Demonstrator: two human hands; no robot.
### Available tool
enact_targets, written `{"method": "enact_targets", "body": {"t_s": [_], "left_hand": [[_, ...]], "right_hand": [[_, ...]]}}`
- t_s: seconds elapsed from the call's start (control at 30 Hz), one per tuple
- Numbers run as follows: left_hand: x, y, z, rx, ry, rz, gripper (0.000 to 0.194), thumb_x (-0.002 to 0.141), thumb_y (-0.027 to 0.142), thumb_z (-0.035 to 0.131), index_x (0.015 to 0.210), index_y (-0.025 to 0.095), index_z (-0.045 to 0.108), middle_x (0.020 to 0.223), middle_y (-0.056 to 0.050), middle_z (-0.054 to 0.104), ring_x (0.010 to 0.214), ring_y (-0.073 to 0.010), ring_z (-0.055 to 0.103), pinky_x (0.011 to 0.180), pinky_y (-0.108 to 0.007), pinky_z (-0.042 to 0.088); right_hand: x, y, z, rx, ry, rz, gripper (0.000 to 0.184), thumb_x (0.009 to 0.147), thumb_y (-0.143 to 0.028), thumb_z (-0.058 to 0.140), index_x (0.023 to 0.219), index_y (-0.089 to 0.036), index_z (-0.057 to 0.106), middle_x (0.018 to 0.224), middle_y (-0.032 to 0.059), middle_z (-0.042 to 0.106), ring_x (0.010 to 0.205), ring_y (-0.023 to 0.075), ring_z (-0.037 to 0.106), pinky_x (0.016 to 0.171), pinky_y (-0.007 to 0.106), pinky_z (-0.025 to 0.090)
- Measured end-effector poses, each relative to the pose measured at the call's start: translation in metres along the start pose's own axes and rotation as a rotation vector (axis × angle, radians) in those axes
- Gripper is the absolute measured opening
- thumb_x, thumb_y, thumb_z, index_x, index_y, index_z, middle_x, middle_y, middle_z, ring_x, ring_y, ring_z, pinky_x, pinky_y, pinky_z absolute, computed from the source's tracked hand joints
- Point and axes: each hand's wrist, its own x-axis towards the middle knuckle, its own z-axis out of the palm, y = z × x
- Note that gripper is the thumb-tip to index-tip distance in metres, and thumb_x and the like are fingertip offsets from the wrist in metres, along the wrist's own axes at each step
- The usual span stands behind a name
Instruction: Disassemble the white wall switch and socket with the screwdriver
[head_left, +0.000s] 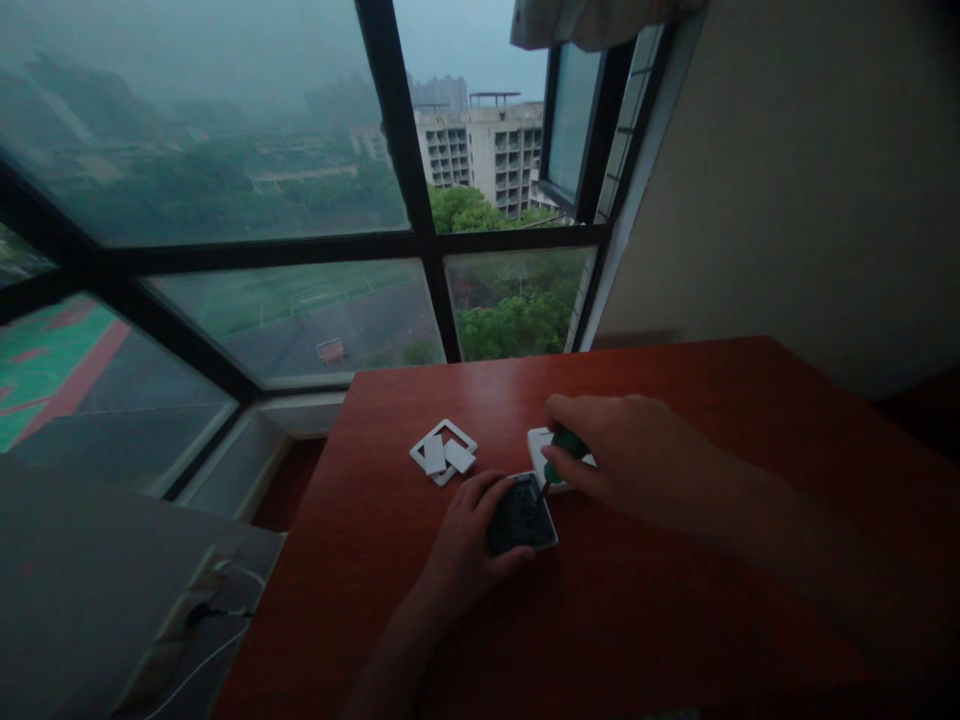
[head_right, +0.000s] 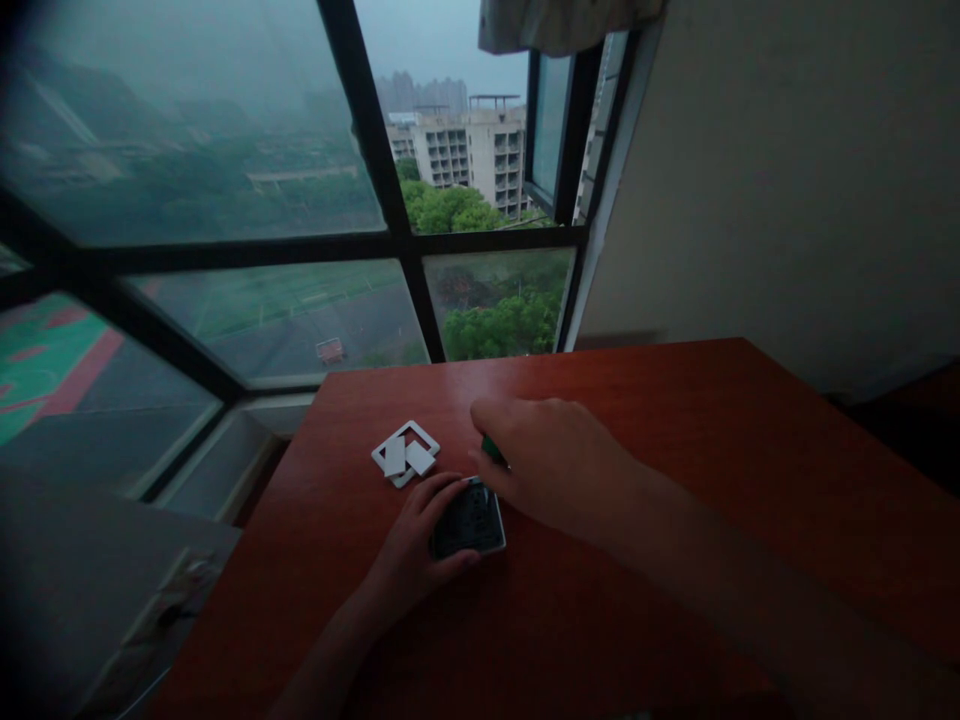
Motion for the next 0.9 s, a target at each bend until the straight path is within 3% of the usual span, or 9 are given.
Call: {"method": "enact_targets", "body": {"t_s": [0.1,0.27,0.37,0.47,0.53,0.63,0.73,0.83,0.9], "left_hand": [[0.000,0.000,0.000,-0.003,0.002,0.001,0.075,0.073,0.035,0.077,0.138,0.029,0.041,0.140,-0.012,0.042,0.128,-0.0318,0.043,0.106,-0.051,0.039],[0.000,0.000,0.000,0.002,0.008,0.009,0.077,0.071,0.032,0.078,0.138,0.029,0.041,0.141,-0.011,0.041,0.128,-0.0316,0.041,0.106,-0.051,0.038],[0.000,0.000,0.000,0.003,0.008,0.011,0.074,0.072,0.034,0.078,0.137,0.028,0.043,0.140,-0.011,0.042,0.128,-0.0306,0.043,0.106,-0.049,0.039],[0.000,0.000,0.000,0.011,0.018,-0.001,0.074,0.072,0.035,0.078,0.137,0.028,0.043,0.140,-0.011,0.042,0.128,-0.0309,0.043,0.106,-0.049,0.039],[0.000,0.000,0.000,0.014,0.020,-0.003,0.075,0.072,0.035,0.078,0.138,0.028,0.042,0.140,-0.011,0.043,0.128,-0.0313,0.043,0.106,-0.050,0.039],[0.000,0.001,0.000,0.006,0.009,-0.002,0.076,0.071,0.033,0.078,0.138,0.029,0.042,0.140,-0.011,0.043,0.127,-0.0306,0.043,0.106,-0.050,0.039],[0.000,0.001,-0.001,0.002,0.005,0.000,0.075,0.072,0.033,0.078,0.138,0.028,0.041,0.140,-0.011,0.042,0.127,-0.0303,0.043,0.106,-0.049,0.039],[0.000,0.001,0.000,0.006,0.014,0.006,0.075,0.072,0.035,0.078,0.138,0.028,0.042,0.139,-0.012,0.043,0.128,-0.0315,0.042,0.105,-0.050,0.039],[0.000,0.000,0.000,0.011,0.017,0.005,0.075,0.072,0.036,0.078,0.138,0.028,0.042,0.140,-0.012,0.042,0.128,-0.0323,0.042,0.105,-0.051,0.039]], "right_hand": [[-0.001,0.003,-0.002,0.111,-0.040,-0.137,0.016,0.083,-0.021,0.058,0.098,-0.023,0.057,0.097,0.0020,0.065,0.079,0.0171,0.061,0.057,0.027,0.032],[0.002,0.002,0.005,0.090,0.020,-0.125,0.018,0.092,-0.036,0.051,0.088,-0.021,0.060,0.087,0.0029,0.064,0.073,0.0166,0.058,0.058,0.028,0.033],[0.003,-0.002,0.010,0.197,0.052,-0.142,0.012,0.089,-0.020,0.051,0.098,-0.020,0.059,0.097,0.0040,0.064,0.080,0.0161,0.060,0.066,0.028,0.038],[0.001,-0.005,0.008,0.243,0.078,-0.124,0.039,0.082,-0.017,0.056,0.120,-0.020,0.049,0.118,0.0080,0.060,0.097,0.0204,0.061,0.071,0.029,0.042],[0.000,-0.007,0.006,0.117,0.069,-0.028,0.033,0.086,-0.032,0.055,0.117,-0.019,0.051,0.106,0.0096,0.065,0.089,0.0246,0.064,0.063,0.032,0.041],[0.001,-0.007,0.002,-0.071,0.019,0.093,0.028,0.091,-0.046,0.047,0.093,-0.020,0.057,0.077,0.0067,0.066,0.067,0.0244,0.063,0.053,0.031,0.033],[-0.001,-0.005,-0.002,0.032,-0.009,-0.038,0.009,0.088,-0.026,0.051,0.093,-0.021,0.056,0.087,0.0049,0.066,0.074,0.0202,0.062,0.056,0.029,0.035],[-0.002,-0.004,-0.005,0.196,-0.031,-0.179,0.030,0.079,-0.016,0.057,0.108,-0.022,0.054,0.105,0.0046,0.063,0.088,0.0183,0.060,0.063,0.028,0.038],[-0.001,-0.004,-0.002,0.162,0.001,-0.140,0.026,0.082,-0.024,0.059,0.107,-0.021,0.055,0.105,0.0058,0.063,0.088,0.0202,0.060,0.062,0.028,0.038]]}}
